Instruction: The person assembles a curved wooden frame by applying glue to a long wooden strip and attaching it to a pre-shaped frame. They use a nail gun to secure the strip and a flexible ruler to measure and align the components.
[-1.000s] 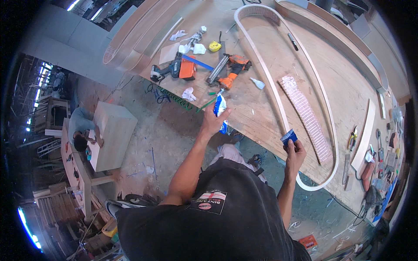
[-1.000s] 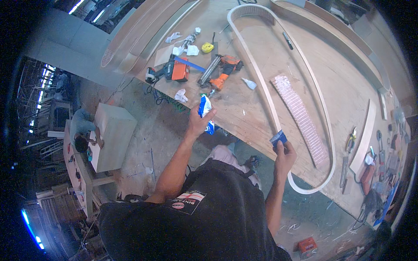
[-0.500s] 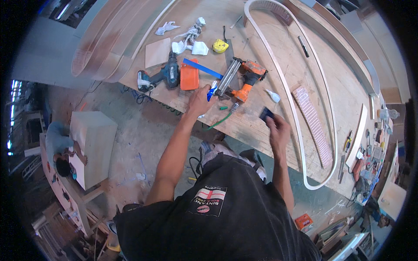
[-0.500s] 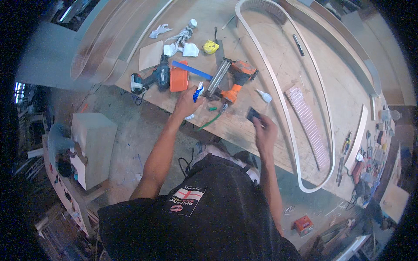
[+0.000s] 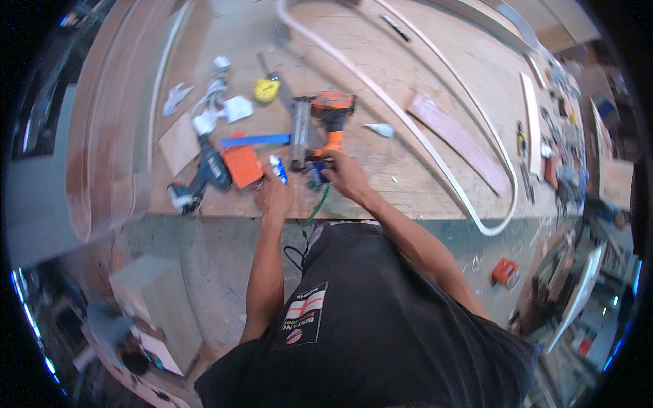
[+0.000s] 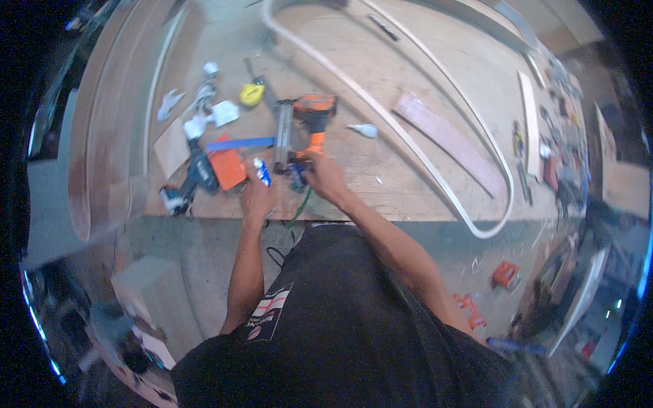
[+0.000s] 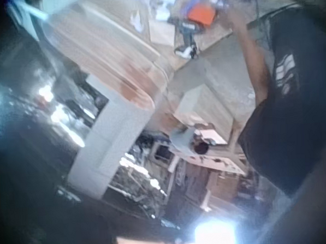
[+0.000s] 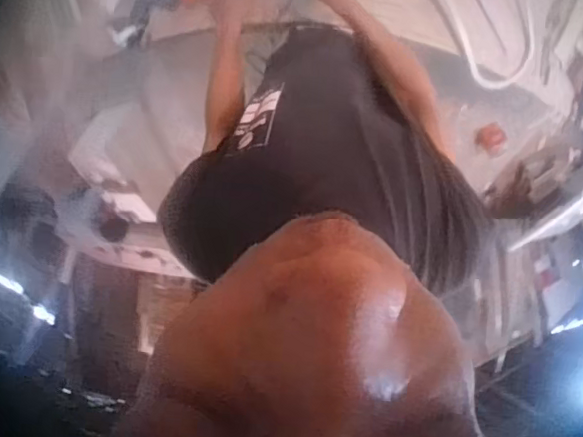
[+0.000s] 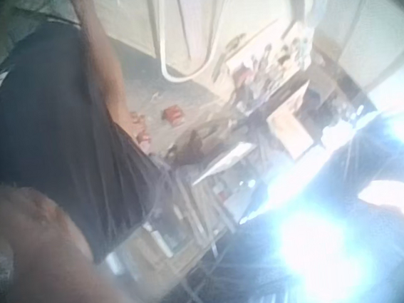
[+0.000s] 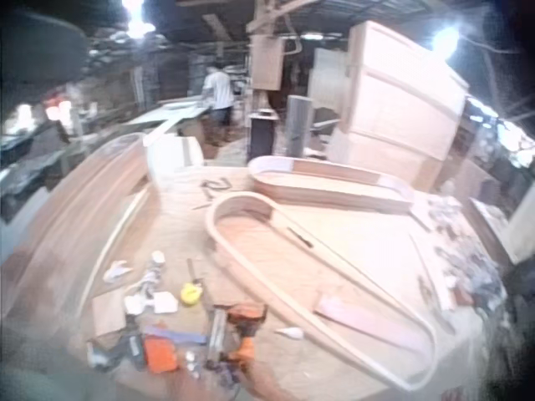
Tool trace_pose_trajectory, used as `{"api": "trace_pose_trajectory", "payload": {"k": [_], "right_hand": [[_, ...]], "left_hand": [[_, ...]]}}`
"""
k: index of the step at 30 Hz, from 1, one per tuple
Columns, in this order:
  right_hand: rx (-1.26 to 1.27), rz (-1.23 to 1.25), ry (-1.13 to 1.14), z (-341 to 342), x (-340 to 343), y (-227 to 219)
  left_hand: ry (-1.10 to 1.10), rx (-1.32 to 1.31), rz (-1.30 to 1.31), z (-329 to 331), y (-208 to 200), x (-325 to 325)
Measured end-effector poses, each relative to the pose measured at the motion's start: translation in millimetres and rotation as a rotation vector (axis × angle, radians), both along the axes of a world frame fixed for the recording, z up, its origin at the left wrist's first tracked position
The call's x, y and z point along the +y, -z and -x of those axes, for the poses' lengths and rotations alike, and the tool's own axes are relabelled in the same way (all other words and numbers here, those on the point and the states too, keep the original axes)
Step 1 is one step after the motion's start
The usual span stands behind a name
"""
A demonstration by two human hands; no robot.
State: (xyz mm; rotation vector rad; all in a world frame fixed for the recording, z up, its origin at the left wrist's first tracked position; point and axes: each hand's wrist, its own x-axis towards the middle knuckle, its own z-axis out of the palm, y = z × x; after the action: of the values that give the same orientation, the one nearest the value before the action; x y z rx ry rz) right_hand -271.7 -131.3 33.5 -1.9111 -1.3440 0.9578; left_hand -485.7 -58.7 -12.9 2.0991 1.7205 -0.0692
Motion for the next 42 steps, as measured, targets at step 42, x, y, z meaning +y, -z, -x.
{"api": "trace_pose_trajectory", "payload": {"k": [42], "right_hand": [[0.326, -0.172, 0.618, -421.7, -319.9, -18.3]], "left_hand": [[-0.211, -0.136, -0.757, -143.1, -46.6, -151.9]]}}
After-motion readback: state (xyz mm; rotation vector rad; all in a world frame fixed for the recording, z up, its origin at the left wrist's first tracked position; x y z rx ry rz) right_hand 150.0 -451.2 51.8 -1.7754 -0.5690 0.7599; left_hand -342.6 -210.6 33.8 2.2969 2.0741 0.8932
